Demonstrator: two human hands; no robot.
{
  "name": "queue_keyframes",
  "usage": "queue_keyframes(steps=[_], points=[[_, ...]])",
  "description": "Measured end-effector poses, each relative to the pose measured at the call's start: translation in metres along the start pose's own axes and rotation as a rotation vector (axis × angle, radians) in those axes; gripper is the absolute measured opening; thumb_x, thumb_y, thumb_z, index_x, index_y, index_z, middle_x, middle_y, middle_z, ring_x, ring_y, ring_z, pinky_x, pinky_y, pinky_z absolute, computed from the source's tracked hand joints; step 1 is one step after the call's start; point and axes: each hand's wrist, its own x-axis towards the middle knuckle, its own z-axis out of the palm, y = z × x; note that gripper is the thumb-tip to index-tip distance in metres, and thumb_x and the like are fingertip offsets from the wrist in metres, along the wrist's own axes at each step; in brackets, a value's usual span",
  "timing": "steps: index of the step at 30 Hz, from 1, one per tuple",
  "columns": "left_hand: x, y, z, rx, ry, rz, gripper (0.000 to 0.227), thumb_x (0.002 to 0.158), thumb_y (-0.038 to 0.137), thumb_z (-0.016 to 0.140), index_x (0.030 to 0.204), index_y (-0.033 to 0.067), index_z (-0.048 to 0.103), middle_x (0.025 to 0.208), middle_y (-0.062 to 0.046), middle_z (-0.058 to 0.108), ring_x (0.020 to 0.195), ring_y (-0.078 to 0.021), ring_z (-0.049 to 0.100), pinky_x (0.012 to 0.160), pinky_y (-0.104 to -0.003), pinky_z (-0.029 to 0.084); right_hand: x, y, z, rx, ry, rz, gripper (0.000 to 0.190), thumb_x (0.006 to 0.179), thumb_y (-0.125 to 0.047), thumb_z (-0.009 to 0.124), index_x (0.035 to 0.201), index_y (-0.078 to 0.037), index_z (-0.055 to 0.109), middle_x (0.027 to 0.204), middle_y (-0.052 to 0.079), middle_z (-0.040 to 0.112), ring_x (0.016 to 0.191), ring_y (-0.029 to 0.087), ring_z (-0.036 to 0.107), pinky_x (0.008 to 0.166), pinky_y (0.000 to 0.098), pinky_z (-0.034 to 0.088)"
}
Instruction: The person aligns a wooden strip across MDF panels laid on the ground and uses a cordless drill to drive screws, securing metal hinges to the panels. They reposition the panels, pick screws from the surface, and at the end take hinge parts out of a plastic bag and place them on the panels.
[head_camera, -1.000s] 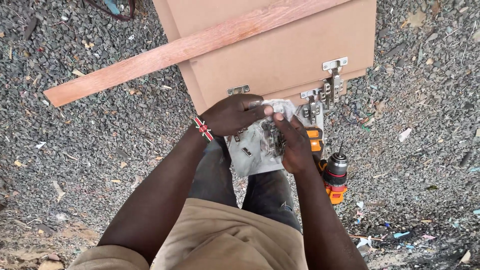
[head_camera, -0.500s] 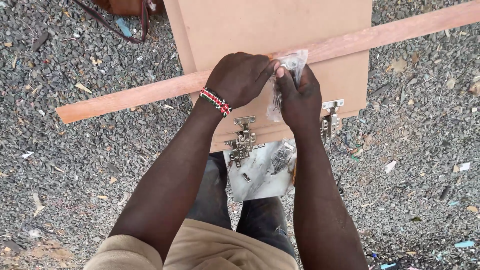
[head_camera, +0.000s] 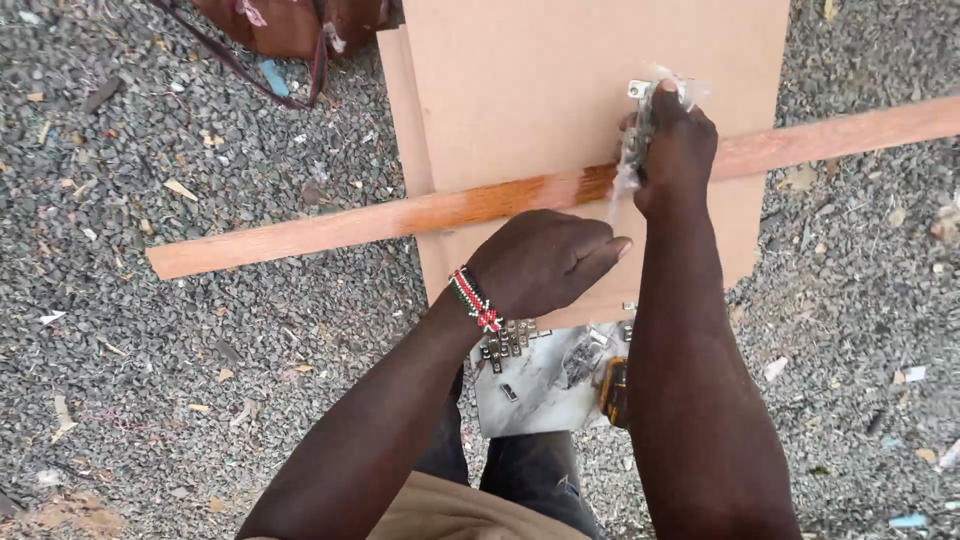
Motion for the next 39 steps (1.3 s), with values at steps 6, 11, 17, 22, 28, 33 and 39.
queue_keyframes(steps=[6, 11, 17, 22, 28, 33, 39], points=[[-0.072, 0.026, 0.0, -0.103, -0.053, 0.158, 0.045, 0.127, 0.039, 0.048, 0.093, 0.0121, 0.057, 0.075, -0.009, 0.064, 0.07, -0.0425, 0.067, 0.061, -0.058, 0.046, 0.062, 0.009, -0.019, 0.149, 0.277, 0.075, 0.026, 0.108, -0.037, 0.082, 0.098, -0.015, 0.071, 0.089, -0.002, 0.061, 0.081, 0.016, 0.063, 0.067, 0.0427, 0.053], [-0.077, -0.024, -0.021, -0.583, 0.329, -0.391, 0.029, 0.117, 0.042, 0.067, 0.104, 0.0163, 0.068, 0.073, 0.002, 0.065, 0.06, -0.0123, 0.06, 0.056, -0.034, 0.048, 0.064, 0.016, -0.053, -0.874, -0.022, -0.346, 0.04, 0.093, -0.016, 0.082, 0.127, -0.012, 0.062, 0.121, 0.006, 0.066, 0.112, 0.028, 0.064, 0.096, 0.0437, 0.053], [-0.024, -0.076, -0.047, -1.049, 0.776, -0.655, 0.061, 0.101, 0.033, 0.088, 0.15, 0.0116, 0.058, 0.084, -0.008, 0.075, 0.056, -0.0127, 0.063, 0.054, -0.029, 0.054, -0.043, -0.067, 0.003, -0.898, -0.204, -0.134, 0.067, 0.103, -0.019, 0.035, 0.168, -0.024, 0.054, 0.176, 0.001, 0.048, 0.148, 0.025, 0.054, 0.114, 0.0448, 0.041], [0.017, -0.079, -0.05, -0.956, 0.679, -0.753, 0.097, 0.093, 0.043, 0.086, 0.172, 0.0136, 0.038, 0.108, -0.007, 0.089, 0.061, -0.0148, 0.067, 0.067, -0.029, 0.061, -0.085, -0.11, 0.02, -0.998, -0.198, -0.065, 0.07, 0.107, -0.052, 0.035, 0.172, -0.041, 0.059, 0.151, 0.005, 0.073, 0.135, 0.034, 0.065, 0.107, 0.0521, 0.047], [0.05, -0.079, -0.023, -0.65, 0.42, -0.74, 0.072, 0.099, 0.052, 0.073, 0.164, 0.0247, 0.057, 0.119, 0.0, 0.084, 0.099, -0.0144, 0.072, 0.088, -0.038, 0.06, -0.064, -0.09, 0.002, -0.823, -0.186, -0.259, 0.066, 0.11, -0.053, 0.045, 0.169, -0.034, 0.067, 0.164, -0.001, 0.075, 0.149, 0.026, 0.067, 0.112, 0.0529, 0.051], [0.058, -0.095, 0.006, -0.625, 0.21, -0.638, 0.077, 0.112, 0.042, 0.069, 0.18, 0.0124, 0.046, 0.161, -0.024, 0.068, 0.149, -0.0313, 0.073, 0.12, -0.048, 0.065, -0.038, -0.049, -0.021, -0.667, -0.1, -0.419, 0.043, 0.122, -0.041, 0.051, 0.152, -0.023, 0.076, 0.136, 0.014, 0.076, 0.135, 0.036, 0.07, 0.115, 0.065, 0.051], [0.055, -0.095, 0.003, -0.686, 0.245, -0.729, 0.065, 0.101, 0.034, 0.064, 0.162, 0.0132, 0.059, 0.142, -0.004, 0.081, 0.12, -0.0172, 0.078, 0.088, -0.035, 0.064, -0.033, -0.044, -0.032, -0.169, 0.052, -0.088, 0.018, 0.11, -0.025, 0.072, 0.122, -0.024, 0.084, 0.087, -0.01, 0.065, 0.082, 0.005, 0.059, 0.076, 0.0254, 0.047]])
